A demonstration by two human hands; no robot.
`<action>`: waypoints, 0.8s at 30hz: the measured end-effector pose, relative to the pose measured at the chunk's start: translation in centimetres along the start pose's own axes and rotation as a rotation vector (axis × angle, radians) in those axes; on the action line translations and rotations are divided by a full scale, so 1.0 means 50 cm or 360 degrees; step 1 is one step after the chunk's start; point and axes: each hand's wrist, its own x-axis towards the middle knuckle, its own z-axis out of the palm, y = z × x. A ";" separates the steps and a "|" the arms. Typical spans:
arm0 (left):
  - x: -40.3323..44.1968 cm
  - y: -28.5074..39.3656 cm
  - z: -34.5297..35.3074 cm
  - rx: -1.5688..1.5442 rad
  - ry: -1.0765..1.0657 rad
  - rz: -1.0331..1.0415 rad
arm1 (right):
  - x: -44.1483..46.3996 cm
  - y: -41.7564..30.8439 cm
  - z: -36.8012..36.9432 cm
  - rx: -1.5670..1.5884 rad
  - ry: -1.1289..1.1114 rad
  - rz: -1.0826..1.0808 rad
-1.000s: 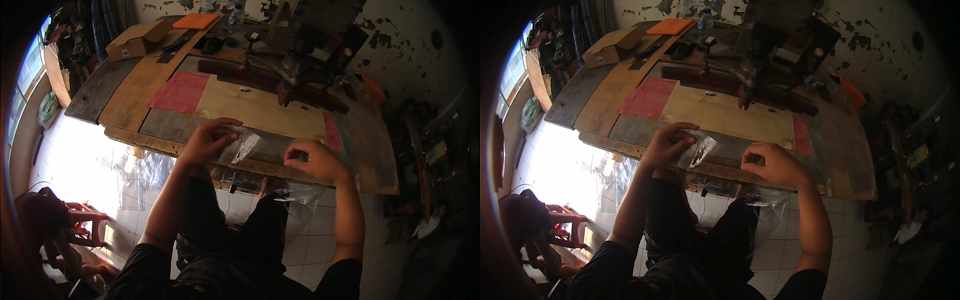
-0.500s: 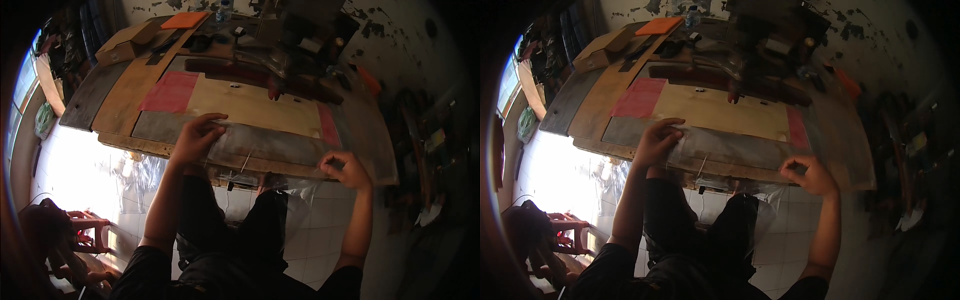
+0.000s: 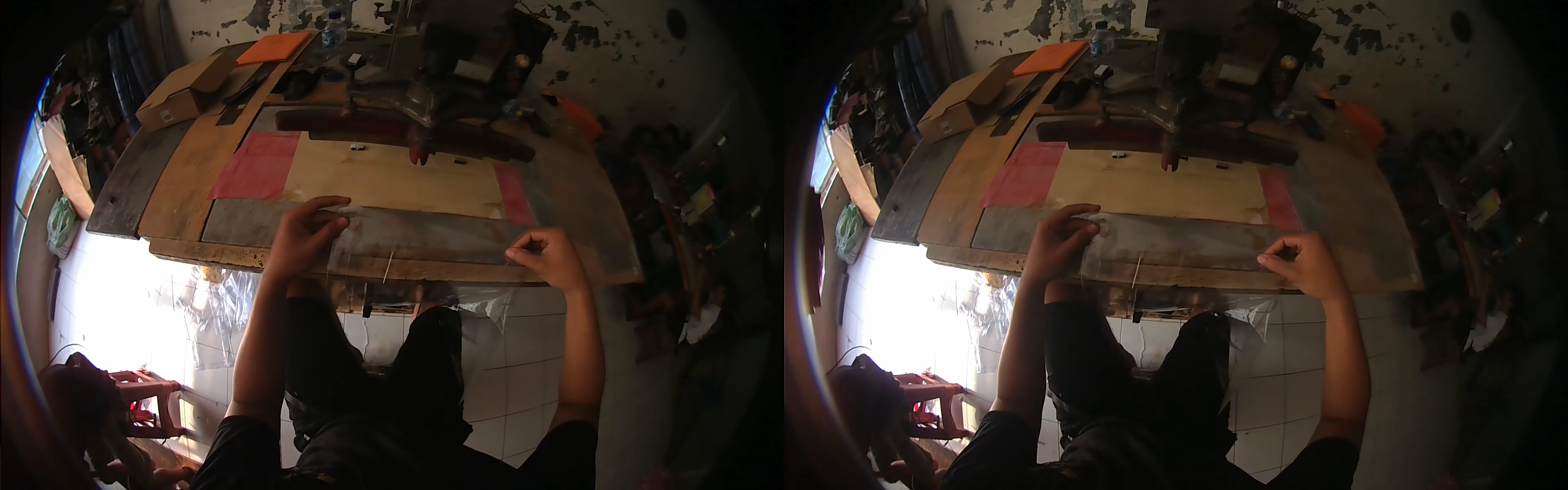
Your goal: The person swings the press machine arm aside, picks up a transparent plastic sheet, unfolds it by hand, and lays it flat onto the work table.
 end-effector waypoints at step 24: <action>-0.002 -0.003 0.000 -0.0055 0.0018 -0.0045 | -0.004 -0.005 0.008 0.0261 0.0192 0.0007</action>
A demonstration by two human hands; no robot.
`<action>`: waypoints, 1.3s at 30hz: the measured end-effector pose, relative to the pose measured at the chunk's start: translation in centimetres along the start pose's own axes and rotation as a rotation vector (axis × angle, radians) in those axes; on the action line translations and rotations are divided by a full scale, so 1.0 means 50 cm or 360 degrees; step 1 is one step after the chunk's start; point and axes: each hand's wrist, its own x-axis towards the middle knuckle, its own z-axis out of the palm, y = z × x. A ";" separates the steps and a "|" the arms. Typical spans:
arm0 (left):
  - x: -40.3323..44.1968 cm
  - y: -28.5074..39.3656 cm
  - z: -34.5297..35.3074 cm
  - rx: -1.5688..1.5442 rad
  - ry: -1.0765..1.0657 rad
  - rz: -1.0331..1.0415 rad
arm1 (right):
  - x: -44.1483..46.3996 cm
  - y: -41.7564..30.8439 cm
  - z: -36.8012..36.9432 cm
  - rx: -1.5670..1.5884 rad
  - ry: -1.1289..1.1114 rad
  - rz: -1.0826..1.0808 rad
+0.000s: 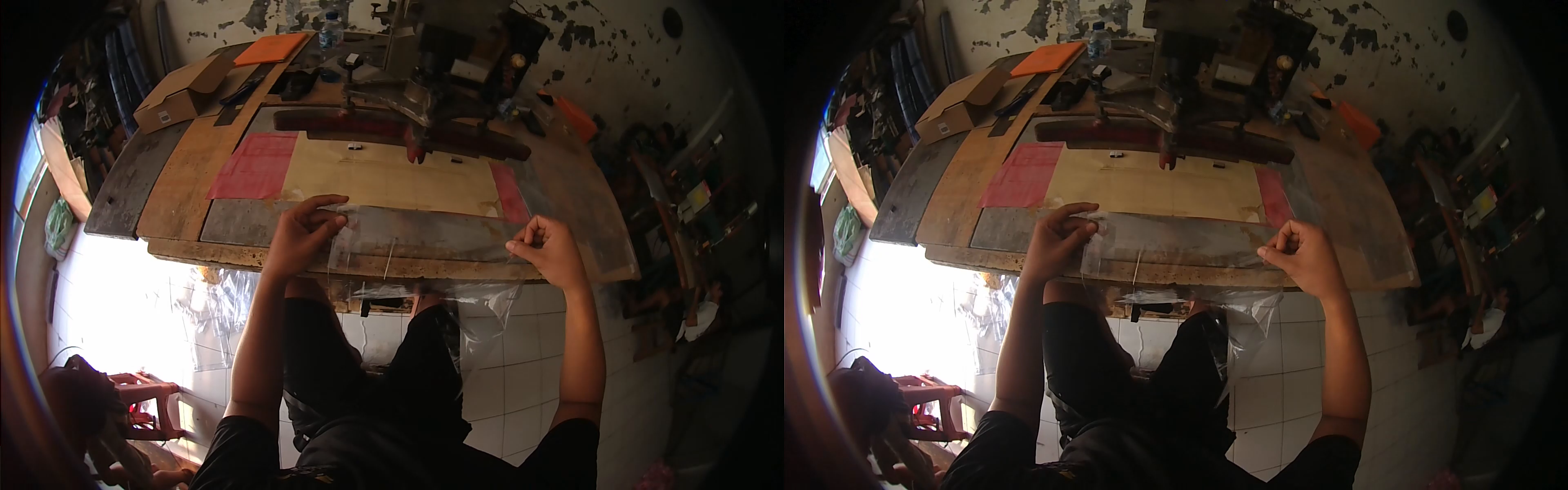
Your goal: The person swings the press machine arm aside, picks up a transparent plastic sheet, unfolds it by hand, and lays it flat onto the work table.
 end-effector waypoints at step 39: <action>0.204 -0.024 -0.004 0.1990 -0.0115 0.0471 | 0.283 0.109 0.105 -0.1074 0.0252 -0.0563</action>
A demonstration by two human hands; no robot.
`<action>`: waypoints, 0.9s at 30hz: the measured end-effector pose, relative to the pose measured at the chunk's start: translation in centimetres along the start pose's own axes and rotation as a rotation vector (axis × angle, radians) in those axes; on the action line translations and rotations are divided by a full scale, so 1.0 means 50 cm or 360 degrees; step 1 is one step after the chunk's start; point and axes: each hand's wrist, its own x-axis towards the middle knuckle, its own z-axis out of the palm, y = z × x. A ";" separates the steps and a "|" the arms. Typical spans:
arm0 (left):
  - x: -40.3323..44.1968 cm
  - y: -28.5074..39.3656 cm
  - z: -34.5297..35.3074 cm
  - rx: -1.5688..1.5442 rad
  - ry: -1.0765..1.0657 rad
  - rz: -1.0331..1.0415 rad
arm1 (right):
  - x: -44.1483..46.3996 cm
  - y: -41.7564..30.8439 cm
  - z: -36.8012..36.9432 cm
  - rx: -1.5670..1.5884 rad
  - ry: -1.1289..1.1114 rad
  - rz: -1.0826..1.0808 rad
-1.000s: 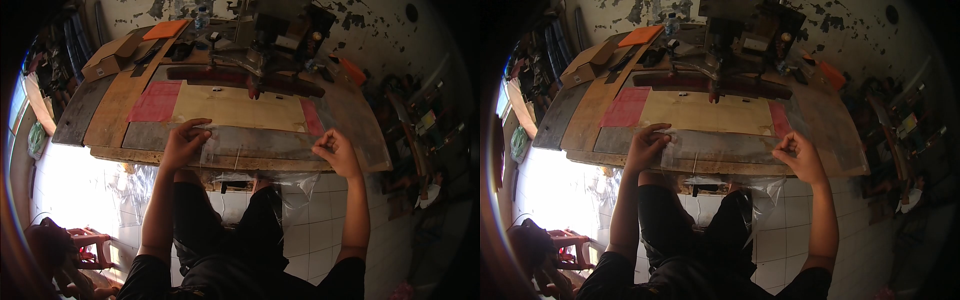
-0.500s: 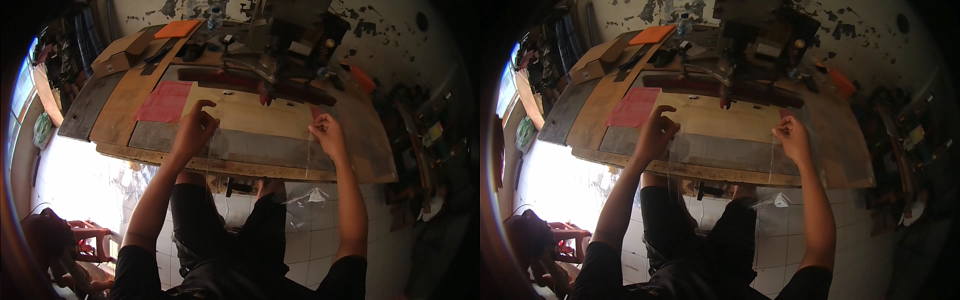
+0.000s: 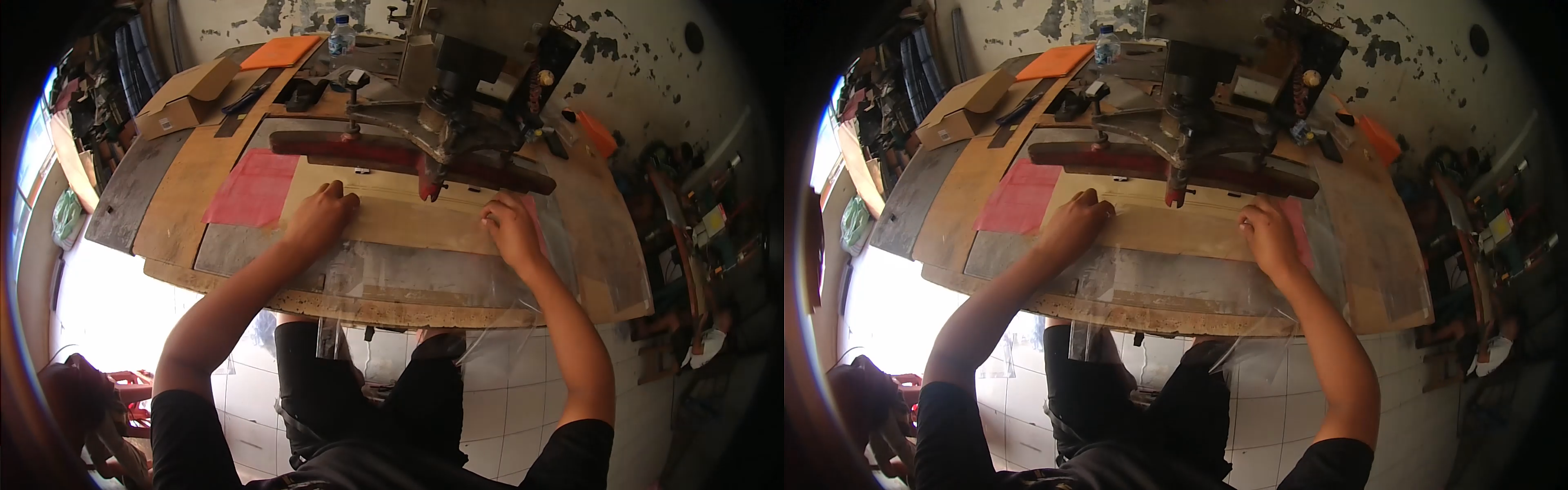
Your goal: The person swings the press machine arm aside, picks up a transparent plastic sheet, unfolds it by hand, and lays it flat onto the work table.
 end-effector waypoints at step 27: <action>-0.030 0.018 -0.065 -0.0003 -0.0402 0.0175 | -0.058 0.024 -0.010 0.0180 -0.0295 -0.0038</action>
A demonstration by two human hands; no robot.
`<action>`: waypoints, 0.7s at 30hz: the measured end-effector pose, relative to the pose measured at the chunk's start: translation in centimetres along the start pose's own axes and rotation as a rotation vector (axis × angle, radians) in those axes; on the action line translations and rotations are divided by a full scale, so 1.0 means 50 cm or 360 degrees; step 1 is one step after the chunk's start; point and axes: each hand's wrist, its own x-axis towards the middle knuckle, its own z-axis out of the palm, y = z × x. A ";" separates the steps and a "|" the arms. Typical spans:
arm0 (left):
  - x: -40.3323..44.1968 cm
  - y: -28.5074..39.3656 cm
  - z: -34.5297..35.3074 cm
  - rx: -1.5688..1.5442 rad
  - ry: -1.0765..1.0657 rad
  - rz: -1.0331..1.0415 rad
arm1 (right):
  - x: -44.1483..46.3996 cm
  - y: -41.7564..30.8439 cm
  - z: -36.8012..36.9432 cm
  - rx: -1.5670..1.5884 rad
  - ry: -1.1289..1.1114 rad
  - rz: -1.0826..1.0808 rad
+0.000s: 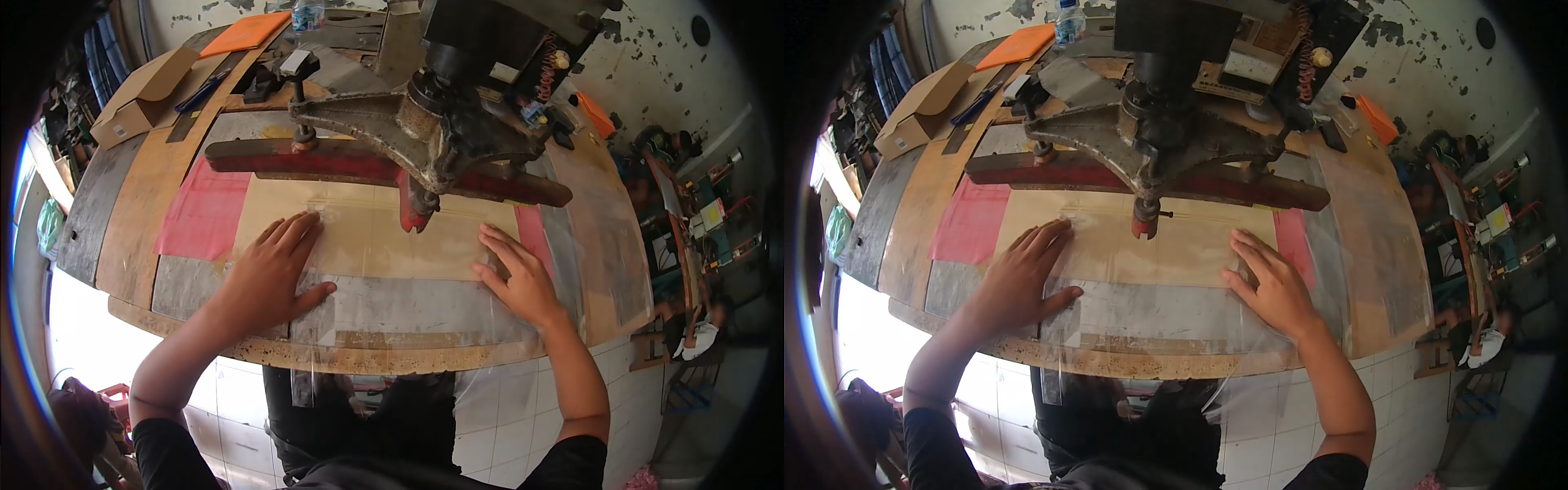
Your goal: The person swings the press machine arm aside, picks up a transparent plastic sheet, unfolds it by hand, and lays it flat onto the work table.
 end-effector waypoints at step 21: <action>0.018 -0.021 0.006 -0.0068 0.0053 0.0026 | 0.025 -0.001 0.008 0.0041 0.0089 0.0012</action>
